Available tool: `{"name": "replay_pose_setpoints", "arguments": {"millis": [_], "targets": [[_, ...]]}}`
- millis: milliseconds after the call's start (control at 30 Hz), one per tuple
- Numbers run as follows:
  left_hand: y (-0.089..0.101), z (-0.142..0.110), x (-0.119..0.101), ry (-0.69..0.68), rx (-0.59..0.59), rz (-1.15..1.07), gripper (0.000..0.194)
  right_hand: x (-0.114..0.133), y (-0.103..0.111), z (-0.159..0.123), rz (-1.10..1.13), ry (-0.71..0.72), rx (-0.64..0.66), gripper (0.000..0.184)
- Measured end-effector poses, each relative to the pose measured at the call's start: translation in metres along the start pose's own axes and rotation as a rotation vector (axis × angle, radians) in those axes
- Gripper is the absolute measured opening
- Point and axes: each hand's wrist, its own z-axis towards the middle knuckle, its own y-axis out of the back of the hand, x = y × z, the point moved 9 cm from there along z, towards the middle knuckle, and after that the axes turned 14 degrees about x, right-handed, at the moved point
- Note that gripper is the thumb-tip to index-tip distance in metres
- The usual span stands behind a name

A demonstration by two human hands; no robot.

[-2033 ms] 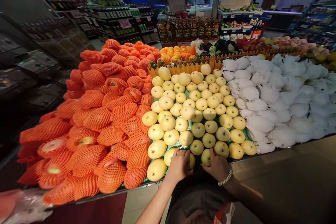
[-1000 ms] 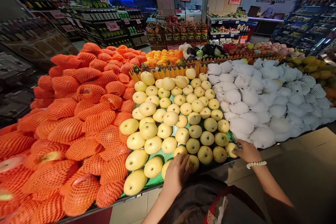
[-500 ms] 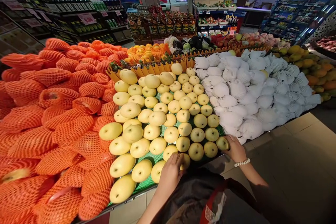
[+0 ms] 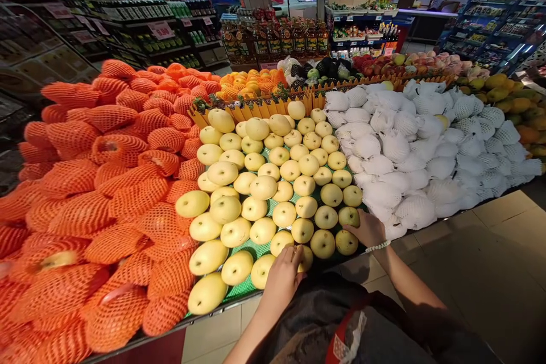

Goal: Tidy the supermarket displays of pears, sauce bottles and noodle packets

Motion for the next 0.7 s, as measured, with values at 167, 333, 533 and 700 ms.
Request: {"name": "replay_pose_setpoints", "arguments": {"millis": [167,333,533,700], "targets": [[0.001,-0.002,0.000,0.007,-0.011,-0.042,0.064,0.005,-0.004,0.006,-0.044,0.001,0.046,0.044],[0.007,-0.004,-0.001,-0.011,-0.021,-0.090,0.060,0.011,0.005,-0.002,-0.065,0.017,0.056,0.037],[0.012,-0.003,-0.001,-0.036,-0.004,-0.134,0.044,0.104,0.021,-0.016,-0.003,0.392,-0.111,0.032],[0.001,0.004,0.008,0.016,0.025,-0.118,0.037,0.173,0.012,0.010,-0.043,0.398,-0.055,0.037]]}}
